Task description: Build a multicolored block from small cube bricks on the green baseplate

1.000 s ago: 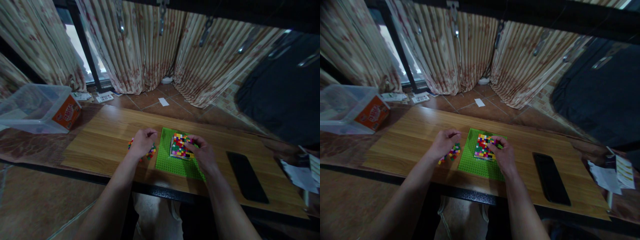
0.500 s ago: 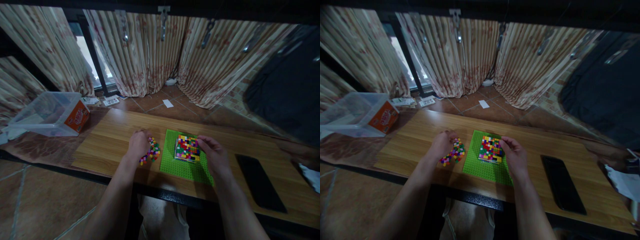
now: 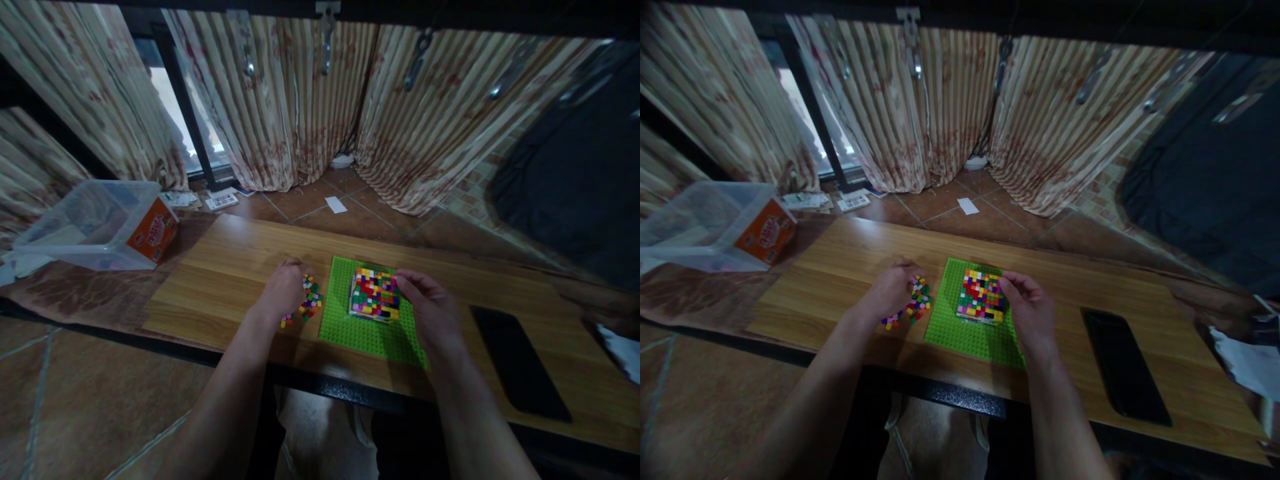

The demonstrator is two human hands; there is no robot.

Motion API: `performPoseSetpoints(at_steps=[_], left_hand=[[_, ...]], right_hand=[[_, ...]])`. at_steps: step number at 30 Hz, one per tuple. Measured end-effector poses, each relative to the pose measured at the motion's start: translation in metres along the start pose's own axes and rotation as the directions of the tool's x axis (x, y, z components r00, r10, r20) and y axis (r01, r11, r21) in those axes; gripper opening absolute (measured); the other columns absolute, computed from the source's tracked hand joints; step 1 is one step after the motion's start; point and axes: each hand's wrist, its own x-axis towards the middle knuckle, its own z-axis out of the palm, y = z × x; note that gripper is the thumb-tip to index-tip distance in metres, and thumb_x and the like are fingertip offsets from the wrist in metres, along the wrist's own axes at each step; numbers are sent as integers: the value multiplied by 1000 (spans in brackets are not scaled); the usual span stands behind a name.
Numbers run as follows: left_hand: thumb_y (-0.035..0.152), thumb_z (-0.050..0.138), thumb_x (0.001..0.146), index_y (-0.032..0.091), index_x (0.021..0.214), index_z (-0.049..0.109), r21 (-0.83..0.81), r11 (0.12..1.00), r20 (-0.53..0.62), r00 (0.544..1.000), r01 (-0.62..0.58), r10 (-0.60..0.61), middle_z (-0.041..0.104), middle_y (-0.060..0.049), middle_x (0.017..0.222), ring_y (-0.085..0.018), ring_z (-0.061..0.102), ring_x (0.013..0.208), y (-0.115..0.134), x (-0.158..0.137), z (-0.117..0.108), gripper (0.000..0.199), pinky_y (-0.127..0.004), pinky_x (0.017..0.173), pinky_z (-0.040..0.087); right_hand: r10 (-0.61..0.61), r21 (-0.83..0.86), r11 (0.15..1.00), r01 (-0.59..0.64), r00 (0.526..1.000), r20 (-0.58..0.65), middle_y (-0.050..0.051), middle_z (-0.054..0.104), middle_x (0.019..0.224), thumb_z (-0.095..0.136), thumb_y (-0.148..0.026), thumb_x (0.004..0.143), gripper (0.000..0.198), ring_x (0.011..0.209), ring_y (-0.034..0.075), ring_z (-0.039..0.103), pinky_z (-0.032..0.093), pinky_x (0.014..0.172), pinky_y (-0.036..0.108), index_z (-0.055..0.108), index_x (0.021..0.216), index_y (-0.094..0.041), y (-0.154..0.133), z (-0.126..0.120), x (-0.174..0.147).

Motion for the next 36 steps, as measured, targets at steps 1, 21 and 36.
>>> performPoseSetpoints(at_steps=[1, 21, 36], left_hand=[[-3, 48, 71, 15, 105, 74, 9, 1000, 1, 1000, 7, -7, 71, -12, 107, -22, 63, 104, 0, 0, 1, 46, -31, 96, 47], [11, 59, 80, 16, 77, 71, -481, 877, -107, 992, 8, -68, 66, -5, 77, -16, 60, 73, -2, 2, -9, 13, -27, 72, 45], [23, 83, 68, 13, 92, 75, -959, -100, 241, 951, 263, 191, 70, -4, 86, -12, 61, 78, 60, -7, 4, 27, -25, 76, 45]], right_hand=[[-4, -6, 1000, 4, 1000, 0, 2, 73, 84, 82, -40, 63, 27, 78, 17, 64, 52, 77, 34, 75, 82, -23, 0, 0, 0], [-106, -50, 994, 101, 988, -111, 2, 73, 81, 76, -35, 70, 19, 76, 17, 65, 51, 76, 34, 73, 82, -20, -4, 2, 0], [-473, -128, 818, 561, 782, 406, 1, 67, 105, 57, -27, 94, 20, 102, 17, 64, 51, 90, 35, 73, 103, -34, -30, 35, -36]])
